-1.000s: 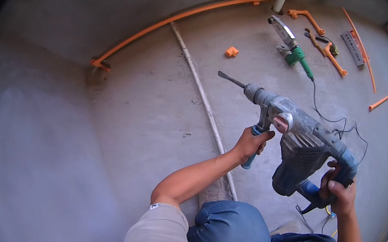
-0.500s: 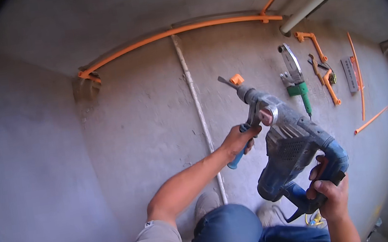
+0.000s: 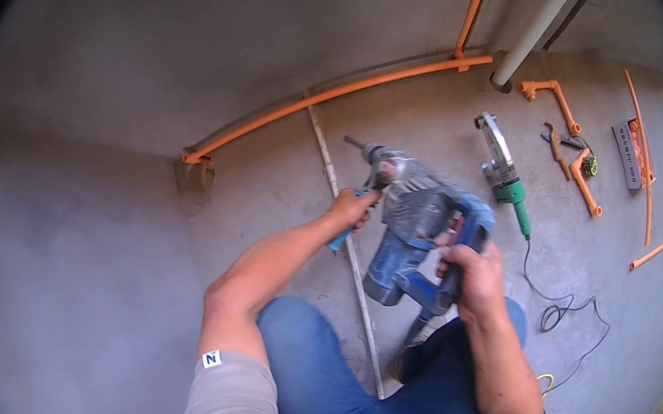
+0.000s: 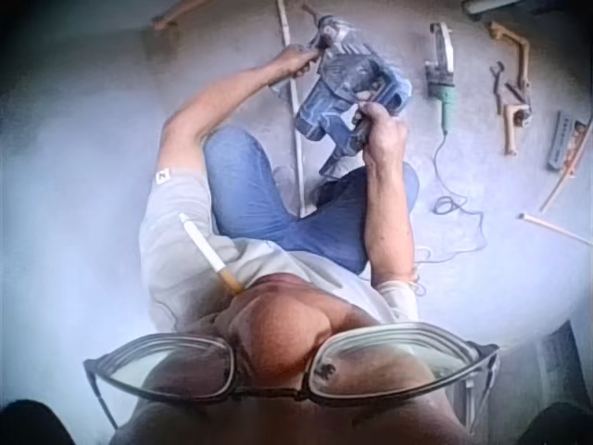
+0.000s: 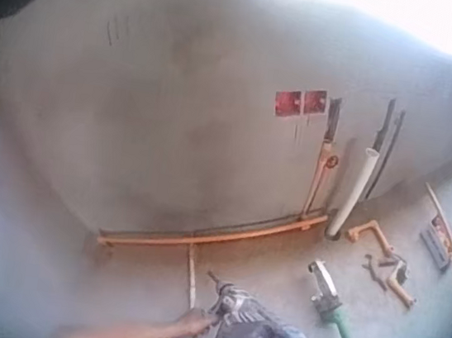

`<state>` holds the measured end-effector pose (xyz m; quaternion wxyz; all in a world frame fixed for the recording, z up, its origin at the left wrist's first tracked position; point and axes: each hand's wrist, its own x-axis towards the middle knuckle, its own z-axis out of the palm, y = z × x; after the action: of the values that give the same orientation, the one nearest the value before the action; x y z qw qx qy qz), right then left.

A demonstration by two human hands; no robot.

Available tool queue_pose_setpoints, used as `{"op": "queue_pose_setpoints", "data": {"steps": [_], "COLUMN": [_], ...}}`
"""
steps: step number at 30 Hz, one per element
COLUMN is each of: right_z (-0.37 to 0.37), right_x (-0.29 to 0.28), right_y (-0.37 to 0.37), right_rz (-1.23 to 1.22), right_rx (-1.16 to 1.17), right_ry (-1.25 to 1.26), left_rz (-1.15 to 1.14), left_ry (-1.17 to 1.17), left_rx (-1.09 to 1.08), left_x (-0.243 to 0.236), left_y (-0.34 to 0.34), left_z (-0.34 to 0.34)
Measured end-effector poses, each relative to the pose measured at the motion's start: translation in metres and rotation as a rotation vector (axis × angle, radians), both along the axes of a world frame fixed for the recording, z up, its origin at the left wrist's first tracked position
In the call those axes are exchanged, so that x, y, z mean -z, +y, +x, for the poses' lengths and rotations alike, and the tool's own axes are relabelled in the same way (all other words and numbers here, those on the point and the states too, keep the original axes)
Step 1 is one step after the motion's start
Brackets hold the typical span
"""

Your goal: The person connects a power drill to an extension cord, uses the drill to carve a trench into a concrete wall and floor, clears away debris by hand, and then fits white and orange pipes into the newly created channel.

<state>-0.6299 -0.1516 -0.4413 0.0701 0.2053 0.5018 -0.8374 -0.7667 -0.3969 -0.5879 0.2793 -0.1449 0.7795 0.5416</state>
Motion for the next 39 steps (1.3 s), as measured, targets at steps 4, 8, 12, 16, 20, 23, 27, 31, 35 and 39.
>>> {"op": "queue_pose_setpoints", "data": {"steps": [4,8,12,16,20,23,27,31,35,39], "right_z": [-0.037,-0.058,-0.103,-0.113,-0.097,-0.095,-0.104,-0.119,-0.121,-0.128], "right_x": [0.020,0.037,0.064,0.086,0.126,0.145,0.171,0.189,0.204,0.210], "right_y": [0.010,0.012,0.023,0.026,0.033,0.028,0.030,0.021,0.019,0.025], "right_rz": [-0.138,-0.086,0.080,0.184,-0.012,-0.056,-0.077,-0.132,-0.135,-0.130], "right_rx": [-0.021,-0.071,-0.102,-0.028,0.128,0.114,0.060,0.065,0.040,0.078], "right_ry": [-0.051,-0.076,-0.178,-0.312,-0.548,-0.564,-0.500,-0.502,-0.534,-0.532], "left_rz": [-0.183,-0.078,0.018,0.009,-0.136,-0.236,-0.267,-0.329,-0.371,-0.323], "left_ry": [0.059,0.020,-0.018,0.162,-0.021,0.022,-0.023,-0.024,-0.060,-0.040], "left_rx": [0.020,-0.039,-0.011,0.024,0.131,0.182,0.162,0.147,0.183,0.174], "left_x": [-0.013,0.014,0.052,0.086,0.083,0.088,0.091,0.097,0.103,0.087], "left_y": [-0.008,-0.013,0.002,-0.003,-0.003,-0.009,-0.017,-0.023,-0.030,-0.027], "left_z": [-0.020,-0.035,-0.070,-0.066,-0.073,-0.074,-0.089,-0.107,-0.114,-0.121]}}
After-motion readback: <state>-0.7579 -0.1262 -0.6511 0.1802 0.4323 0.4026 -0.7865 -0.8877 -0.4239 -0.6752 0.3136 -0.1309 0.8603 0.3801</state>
